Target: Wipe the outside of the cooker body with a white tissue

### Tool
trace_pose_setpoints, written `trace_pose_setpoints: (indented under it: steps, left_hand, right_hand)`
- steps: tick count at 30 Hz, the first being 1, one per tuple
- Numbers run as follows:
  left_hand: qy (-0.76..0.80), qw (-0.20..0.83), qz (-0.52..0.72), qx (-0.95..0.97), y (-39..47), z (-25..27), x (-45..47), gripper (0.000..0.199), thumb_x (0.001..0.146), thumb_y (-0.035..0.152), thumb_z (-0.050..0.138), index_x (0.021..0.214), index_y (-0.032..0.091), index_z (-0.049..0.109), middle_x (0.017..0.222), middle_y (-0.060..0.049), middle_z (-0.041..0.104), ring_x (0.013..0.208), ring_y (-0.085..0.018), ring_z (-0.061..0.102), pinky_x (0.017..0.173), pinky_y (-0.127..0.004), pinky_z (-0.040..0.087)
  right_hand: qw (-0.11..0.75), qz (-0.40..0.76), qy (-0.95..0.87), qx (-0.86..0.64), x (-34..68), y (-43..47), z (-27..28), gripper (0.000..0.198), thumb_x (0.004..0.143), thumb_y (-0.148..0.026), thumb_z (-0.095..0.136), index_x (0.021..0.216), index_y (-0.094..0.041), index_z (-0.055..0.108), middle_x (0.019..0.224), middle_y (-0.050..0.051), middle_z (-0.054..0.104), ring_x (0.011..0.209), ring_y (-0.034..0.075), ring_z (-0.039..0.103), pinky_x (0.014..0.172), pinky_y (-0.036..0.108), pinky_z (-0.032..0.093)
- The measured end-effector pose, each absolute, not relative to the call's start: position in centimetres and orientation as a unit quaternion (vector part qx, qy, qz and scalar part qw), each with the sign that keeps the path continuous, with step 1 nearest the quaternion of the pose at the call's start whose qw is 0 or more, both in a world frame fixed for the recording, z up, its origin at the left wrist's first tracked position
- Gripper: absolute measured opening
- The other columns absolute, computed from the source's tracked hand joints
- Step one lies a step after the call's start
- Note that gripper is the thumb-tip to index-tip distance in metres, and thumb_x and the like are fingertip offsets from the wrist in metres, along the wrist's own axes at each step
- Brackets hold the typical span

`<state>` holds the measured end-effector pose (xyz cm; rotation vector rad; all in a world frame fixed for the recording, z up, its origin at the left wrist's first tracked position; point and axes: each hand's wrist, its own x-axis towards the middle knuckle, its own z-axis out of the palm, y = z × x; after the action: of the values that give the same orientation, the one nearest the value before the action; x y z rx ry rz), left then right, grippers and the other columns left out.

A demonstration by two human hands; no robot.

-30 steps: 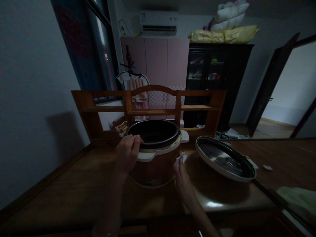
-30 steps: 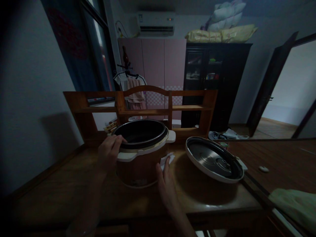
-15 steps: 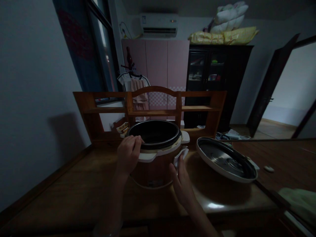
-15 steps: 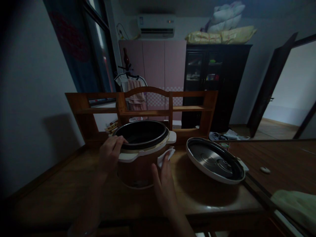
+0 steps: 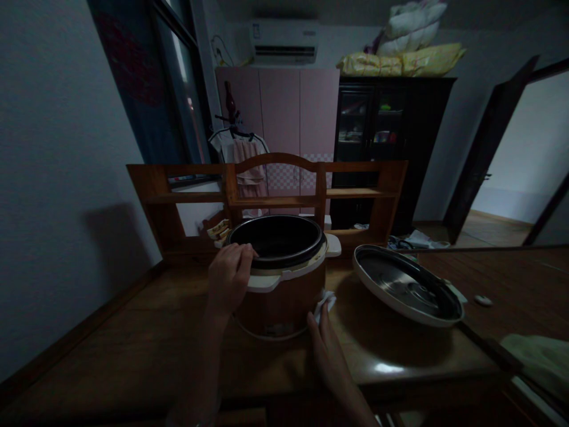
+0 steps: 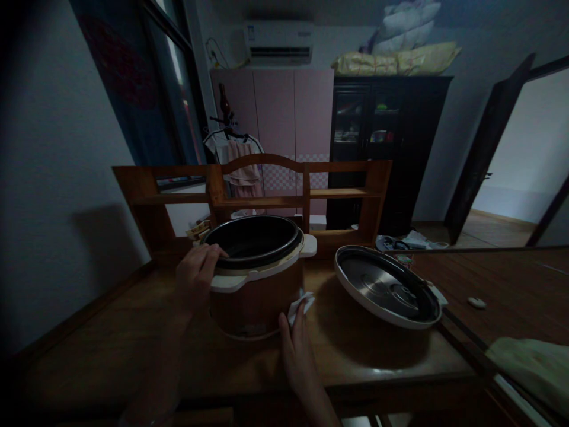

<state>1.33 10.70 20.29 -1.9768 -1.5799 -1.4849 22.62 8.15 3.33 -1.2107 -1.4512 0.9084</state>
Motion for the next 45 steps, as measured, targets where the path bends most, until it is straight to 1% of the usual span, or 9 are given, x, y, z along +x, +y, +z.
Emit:
trace_pose_setpoints:
  steps: [7,14,22,28,33,35,38,43,45]
  left_hand:
    - [-0.536,0.108,-0.506,-0.667,10.8,20.3,1.3,0.039,0.098,0.038,0.035,0.073,0.022,0.061,0.079,-0.003,0.065,0.084,-0.019,0.059,0.082,-0.033,0.041]
    - [-0.533,0.105,-0.51,-0.666,10.6,20.3,1.5,0.039,0.098,0.037,0.035,0.072,0.023,0.06,0.075,-0.003,0.062,0.082,-0.019,0.058,0.08,-0.033,0.041]
    - [-0.536,0.108,-0.511,-0.664,10.8,20.2,1.4,0.04,0.098,0.039,0.034,0.074,0.023,0.061,0.079,-0.003,0.064,0.084,-0.019,0.059,0.083,-0.034,0.042]
    - [-0.534,0.106,-0.51,-0.666,10.8,20.2,1.3,0.039,0.098,0.039,0.034,0.073,0.023,0.06,0.078,-0.003,0.064,0.083,-0.019,0.059,0.081,-0.034,0.042]
    - [-0.534,0.102,-0.511,-0.666,10.8,20.2,1.3,0.04,0.098,0.038,0.034,0.073,0.022,0.061,0.079,-0.003,0.065,0.084,-0.019,0.059,0.083,-0.034,0.042]
    - [-0.534,0.102,-0.509,-0.667,10.8,20.2,1.2,0.039,0.098,0.038,0.035,0.073,0.022,0.061,0.079,-0.003,0.065,0.084,-0.019,0.06,0.083,-0.034,0.042]
    - [-0.535,0.104,-0.51,-0.665,10.9,20.2,1.2,0.039,0.098,0.038,0.035,0.073,0.023,0.061,0.08,-0.003,0.065,0.084,-0.019,0.06,0.083,-0.034,0.041]
    - [-0.536,0.101,-0.508,-0.666,10.9,20.2,1.2,0.039,0.097,0.038,0.035,0.074,0.022,0.062,0.079,-0.003,0.065,0.084,-0.019,0.059,0.082,-0.034,0.041]
    - [-0.537,0.099,-0.507,-0.667,10.8,20.2,1.2,0.039,0.097,0.038,0.035,0.075,0.022,0.062,0.079,-0.003,0.065,0.085,-0.019,0.059,0.082,-0.033,0.041]
  right_hand:
    - [0.492,0.39,-0.594,-0.503,22.8,8.1,4.0,0.085,0.097,-0.062,0.036,0.156,-0.012,0.0,0.163,0.007,-0.005,0.15,0.018,-0.005,0.122,0.047,0.003]
    - [0.498,0.338,-0.624,-0.499,22.5,7.5,6.1,0.081,0.098,-0.057,0.038,0.157,-0.013,0.002,0.164,0.007,0.002,0.151,0.018,0.001,0.123,0.045,0.007]
    - [0.529,0.304,-0.635,-0.475,22.4,8.5,8.8,0.076,0.1,-0.054,0.037,0.156,-0.023,-0.003,0.164,0.003,-0.003,0.151,0.018,-0.001,0.123,0.046,0.007]
    - [0.539,0.32,-0.613,-0.482,23.4,10.4,6.9,0.077,0.099,-0.058,0.036,0.156,-0.023,-0.001,0.164,0.004,0.001,0.151,0.02,0.003,0.122,0.047,0.008]
    - [0.502,0.36,-0.598,-0.51,23.1,9.3,3.9,0.081,0.098,-0.061,0.033,0.156,-0.013,0.004,0.164,0.009,0.004,0.151,0.02,0.0,0.122,0.046,0.004]
    - [0.496,0.36,-0.6,-0.514,22.5,8.6,3.1,0.083,0.098,-0.061,0.033,0.156,-0.011,0.002,0.164,0.01,0.002,0.151,0.02,-0.001,0.123,0.045,0.005]
    - [0.5,0.354,-0.602,-0.512,21.7,7.8,3.5,0.081,0.099,-0.058,0.033,0.156,-0.014,-0.004,0.164,0.008,-0.001,0.151,0.02,0.001,0.123,0.045,0.008]
    - [0.538,0.251,-0.648,-0.476,21.5,7.8,8.0,0.076,0.101,-0.051,0.036,0.156,-0.022,-0.006,0.165,0.002,-0.007,0.151,0.022,-0.006,0.123,0.048,0.007]
    - [0.535,0.196,-0.682,-0.458,21.4,7.8,9.9,0.078,0.1,-0.05,0.04,0.156,-0.022,-0.006,0.165,0.003,-0.005,0.152,0.024,-0.003,0.122,0.049,0.011]
